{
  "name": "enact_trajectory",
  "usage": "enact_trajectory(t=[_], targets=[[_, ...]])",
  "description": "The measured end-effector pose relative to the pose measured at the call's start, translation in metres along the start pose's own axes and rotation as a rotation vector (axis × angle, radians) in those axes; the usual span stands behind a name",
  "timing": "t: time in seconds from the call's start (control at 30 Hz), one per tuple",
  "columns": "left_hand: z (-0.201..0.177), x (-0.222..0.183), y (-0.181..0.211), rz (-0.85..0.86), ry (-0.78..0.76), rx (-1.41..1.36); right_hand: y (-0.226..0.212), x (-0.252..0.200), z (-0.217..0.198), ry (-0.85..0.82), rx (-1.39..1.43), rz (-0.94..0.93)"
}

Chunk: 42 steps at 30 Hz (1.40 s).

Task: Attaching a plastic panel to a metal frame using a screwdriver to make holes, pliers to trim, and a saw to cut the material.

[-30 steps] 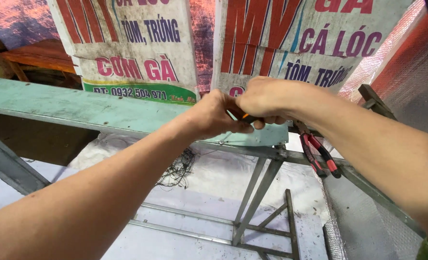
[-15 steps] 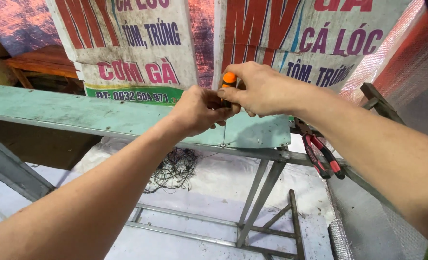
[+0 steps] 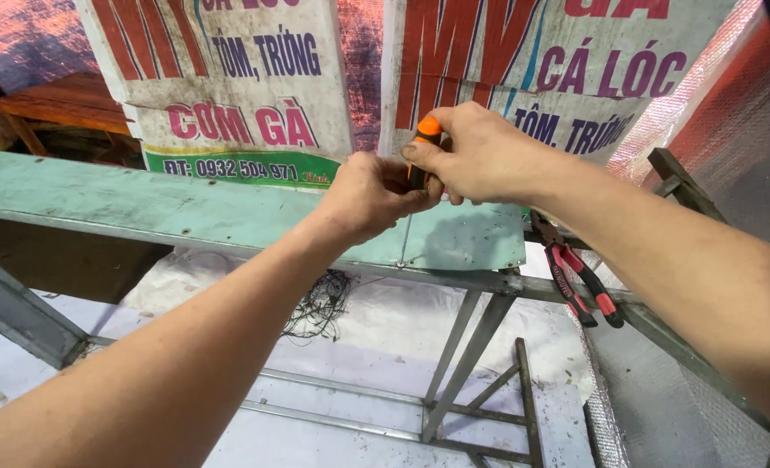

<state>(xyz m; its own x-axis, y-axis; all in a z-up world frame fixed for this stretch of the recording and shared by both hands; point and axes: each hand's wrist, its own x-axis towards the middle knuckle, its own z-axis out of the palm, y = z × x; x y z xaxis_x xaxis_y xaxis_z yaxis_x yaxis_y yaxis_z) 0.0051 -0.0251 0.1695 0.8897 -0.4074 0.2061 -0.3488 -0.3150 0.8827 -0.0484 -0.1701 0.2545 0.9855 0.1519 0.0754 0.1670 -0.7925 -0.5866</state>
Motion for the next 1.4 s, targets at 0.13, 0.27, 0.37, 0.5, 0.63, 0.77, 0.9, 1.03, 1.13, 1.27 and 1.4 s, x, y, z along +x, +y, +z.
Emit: enact_trajectory(t=[0.13, 0.27, 0.37, 0.5, 0.63, 0.77, 0.9, 1.03, 1.13, 1.27, 1.4], targets=[[0.010, 0.019, -0.020, 0.010, 0.076, 0.041, 0.012, 0.005, 0.008, 0.063, 0.076, 0.004], [0.008, 0.021, -0.021, 0.027, 0.075, 0.075, 0.010, 0.007, 0.010, 0.098, 0.053, 0.030], [0.004, 0.023, -0.022, 0.020, 0.046, 0.077, 0.012, 0.014, 0.015, 0.153, -0.027, 0.054], [0.004, 0.034, -0.037, 0.056, -0.003, 0.120, 0.025, 0.022, 0.023, 0.241, -0.099, 0.069], [0.003, 0.029, -0.029, 0.079, -0.070, 0.237, 0.034, 0.023, 0.037, 0.299, -0.080, 0.097], [0.001, 0.032, -0.032, 0.074, -0.060, 0.218, 0.017, 0.010, 0.037, 0.295, -0.053, 0.115], [0.006, 0.030, -0.020, 0.081, 0.011, 0.209, 0.023, 0.018, 0.031, 0.301, -0.035, 0.159], [0.014, 0.034, -0.022, 0.133, -0.024, 0.168, 0.036, 0.028, 0.019, 0.257, -0.091, 0.215], [0.009, 0.035, -0.020, 0.135, -0.097, 0.113, 0.019, 0.016, -0.010, 0.124, -0.024, 0.260], [0.001, 0.029, -0.002, 0.029, -0.137, 0.179, -0.018, 0.013, -0.026, -0.031, -0.127, 0.296], [0.001, 0.026, -0.009, 0.075, -0.165, 0.119, -0.017, 0.010, -0.015, 0.016, -0.145, 0.293]])
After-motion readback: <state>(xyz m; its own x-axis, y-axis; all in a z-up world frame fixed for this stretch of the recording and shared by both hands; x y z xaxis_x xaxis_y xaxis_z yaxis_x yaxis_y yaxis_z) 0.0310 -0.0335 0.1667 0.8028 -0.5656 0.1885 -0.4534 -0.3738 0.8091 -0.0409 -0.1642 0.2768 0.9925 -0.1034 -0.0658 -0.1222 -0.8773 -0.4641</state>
